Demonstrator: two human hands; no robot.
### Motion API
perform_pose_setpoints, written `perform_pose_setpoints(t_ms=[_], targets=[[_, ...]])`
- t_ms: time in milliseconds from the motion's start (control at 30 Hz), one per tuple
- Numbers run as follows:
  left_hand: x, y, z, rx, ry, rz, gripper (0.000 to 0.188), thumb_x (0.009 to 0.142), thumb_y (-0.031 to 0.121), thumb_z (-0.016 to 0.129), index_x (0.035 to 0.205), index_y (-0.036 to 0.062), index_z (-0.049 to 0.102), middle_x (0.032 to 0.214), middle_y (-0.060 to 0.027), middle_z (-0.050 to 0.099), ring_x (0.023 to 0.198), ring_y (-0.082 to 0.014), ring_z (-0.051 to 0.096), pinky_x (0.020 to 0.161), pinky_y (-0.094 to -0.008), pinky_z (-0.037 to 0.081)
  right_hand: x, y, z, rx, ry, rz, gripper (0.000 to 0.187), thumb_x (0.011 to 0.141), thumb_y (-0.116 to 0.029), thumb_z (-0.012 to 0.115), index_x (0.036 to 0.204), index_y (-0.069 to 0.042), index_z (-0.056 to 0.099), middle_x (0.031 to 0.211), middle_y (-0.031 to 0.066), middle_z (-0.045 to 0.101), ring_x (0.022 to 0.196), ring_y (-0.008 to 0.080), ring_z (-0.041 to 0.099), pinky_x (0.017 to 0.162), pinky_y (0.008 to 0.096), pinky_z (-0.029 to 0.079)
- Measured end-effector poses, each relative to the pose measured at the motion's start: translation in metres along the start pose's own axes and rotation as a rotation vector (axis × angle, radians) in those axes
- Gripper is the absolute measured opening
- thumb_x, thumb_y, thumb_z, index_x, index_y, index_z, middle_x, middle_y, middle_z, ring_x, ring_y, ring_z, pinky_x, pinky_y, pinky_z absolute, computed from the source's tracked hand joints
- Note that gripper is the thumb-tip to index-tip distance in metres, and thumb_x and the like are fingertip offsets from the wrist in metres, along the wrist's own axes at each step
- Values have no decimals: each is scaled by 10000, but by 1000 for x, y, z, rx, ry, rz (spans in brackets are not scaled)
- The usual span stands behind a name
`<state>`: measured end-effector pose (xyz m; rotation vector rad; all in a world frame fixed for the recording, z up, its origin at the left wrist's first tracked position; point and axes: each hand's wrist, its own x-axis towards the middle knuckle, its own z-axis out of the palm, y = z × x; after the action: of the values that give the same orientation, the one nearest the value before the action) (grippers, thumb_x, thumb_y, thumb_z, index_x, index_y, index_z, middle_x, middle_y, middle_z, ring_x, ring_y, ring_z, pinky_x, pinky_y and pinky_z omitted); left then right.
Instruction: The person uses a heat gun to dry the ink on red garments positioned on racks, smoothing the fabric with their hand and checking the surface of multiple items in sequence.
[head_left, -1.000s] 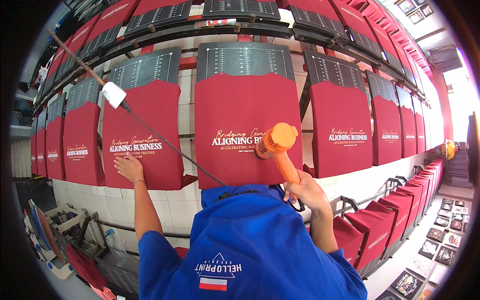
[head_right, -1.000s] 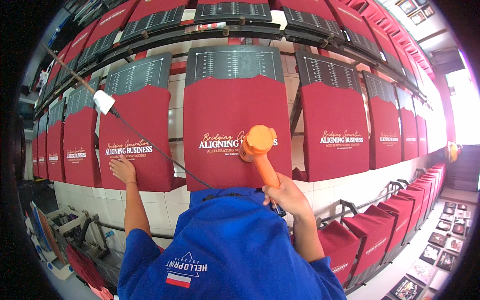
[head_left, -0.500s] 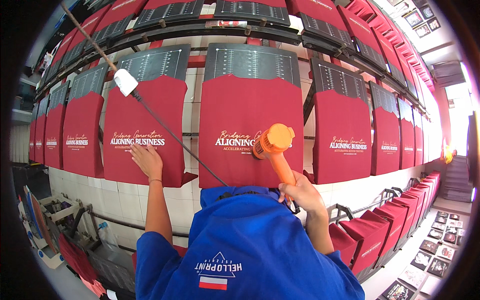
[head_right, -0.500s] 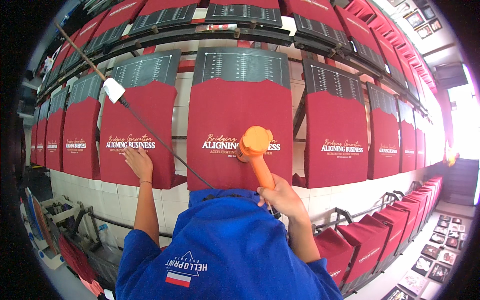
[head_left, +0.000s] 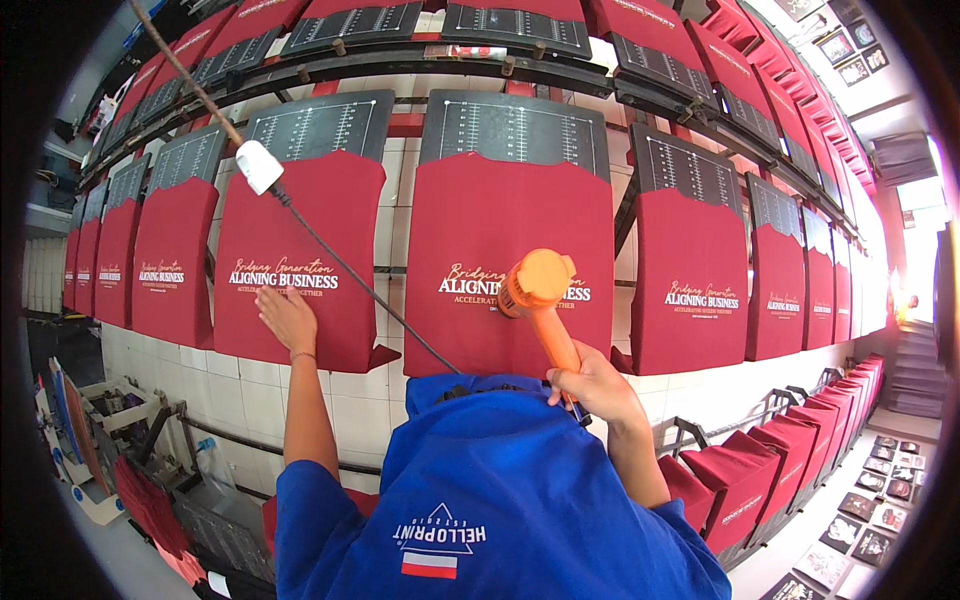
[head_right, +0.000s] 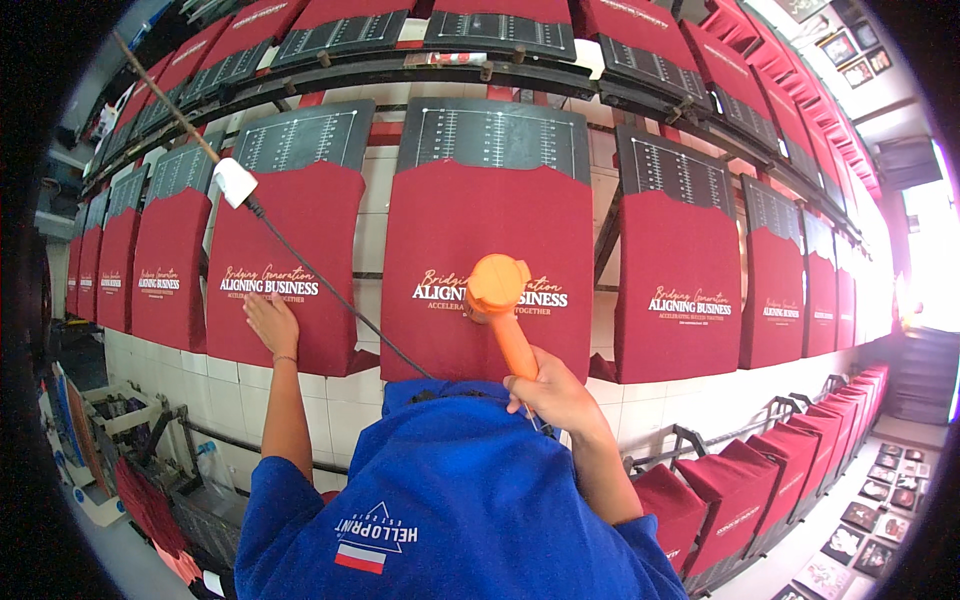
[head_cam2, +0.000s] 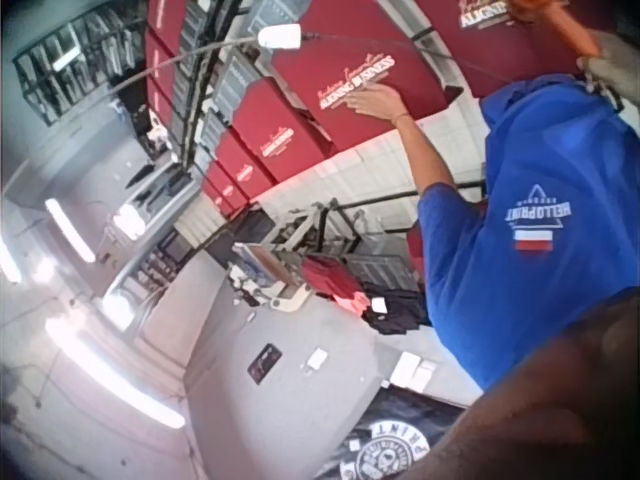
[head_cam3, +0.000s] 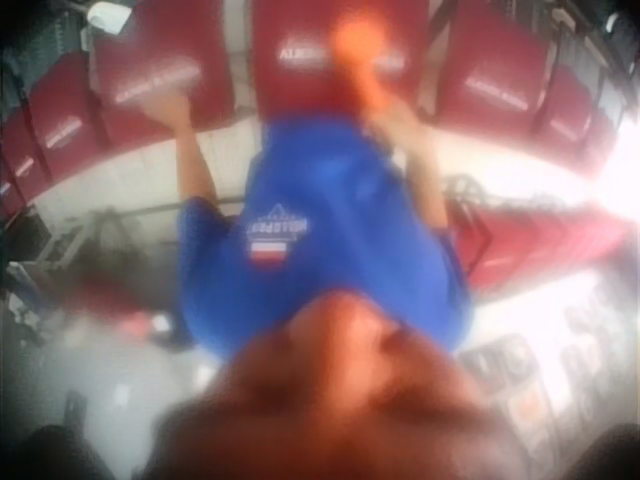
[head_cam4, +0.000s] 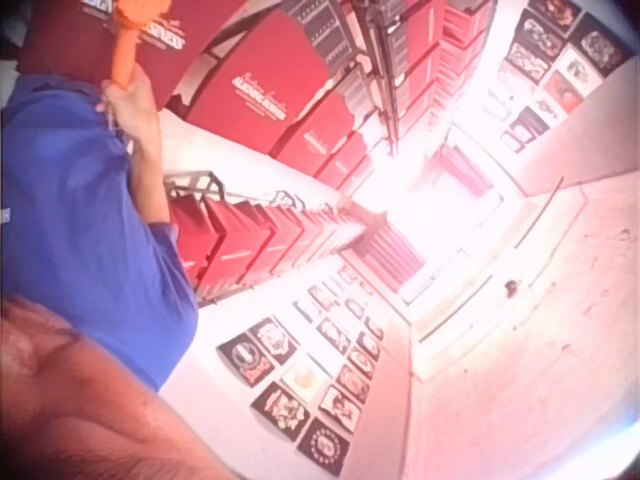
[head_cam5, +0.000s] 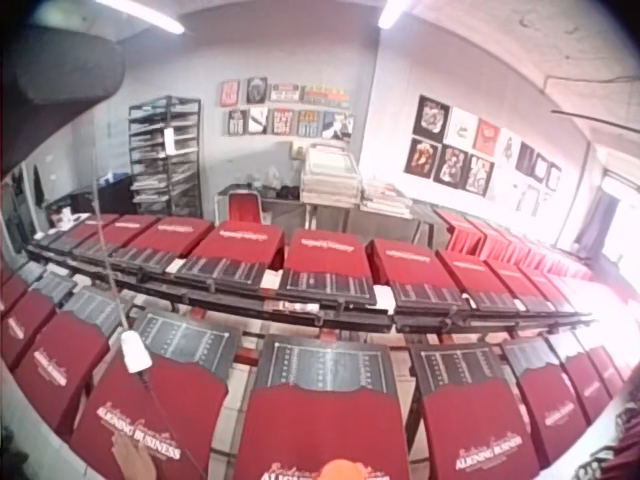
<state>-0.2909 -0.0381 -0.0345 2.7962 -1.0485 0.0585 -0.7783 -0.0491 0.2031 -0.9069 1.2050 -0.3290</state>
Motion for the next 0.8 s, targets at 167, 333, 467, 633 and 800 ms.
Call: perform_pose_setpoints(t_ms=[167, 333, 467, 633, 800], targets=[[11, 8, 4, -19, 62, -172, 665, 1066, 393, 323, 1518, -91, 269, 1608, -246, 254, 1499, -402, 222, 1228, -496, 179, 8, 4, 2, -27, -42, -24, 236, 911, -67, 620, 1113, 25, 544, 731, 40, 621, 623, 120, 649, 509, 234, 464], [-23, 31, 6, -56, 53, -138, 654, 1066, 379, 331, 1512, -96, 279, 1603, -250, 263, 1490, -420, 230, 1221, -506, 189, 11, 1, 3, -53, -83, -4, 258, 910, -72, 627, 1132, 25, 539, 753, 38, 617, 630, 113, 648, 519, 232, 466], [-47, 49, -3, -202, -56, -142, 654, 1071, 400, 305, 1516, -80, 286, 1603, -245, 268, 1488, -420, 233, 1216, -504, 193, 12, 2, -4, -19, -153, -35, 307, 907, -79, 641, 1170, 31, 529, 761, 34, 610, 640, 106, 645, 523, 231, 462], [-57, 73, -20, -1343, -242, -219, 676, 1073, 484, 304, 1514, -27, 333, 1550, -204, 395, 1444, -362, 358, 1194, -473, 251, 13, 5, -5, -102, -147, -64, 320, 918, -144, 647, 1163, 29, 535, 779, 37, 604, 649, 102, 633, 517, 239, 461], [-99, 135, -108, -1731, -494, -118, 526, 1083, 503, 318, 1218, 38, 525, 993, -102, 609, 871, -189, 601, 823, -339, 484, -2, 2, -27, -123, -105, -45, 331, 938, -223, 656, 1133, 13, 529, 791, 36, 590, 648, 104, 615, 509, 248, 463]])
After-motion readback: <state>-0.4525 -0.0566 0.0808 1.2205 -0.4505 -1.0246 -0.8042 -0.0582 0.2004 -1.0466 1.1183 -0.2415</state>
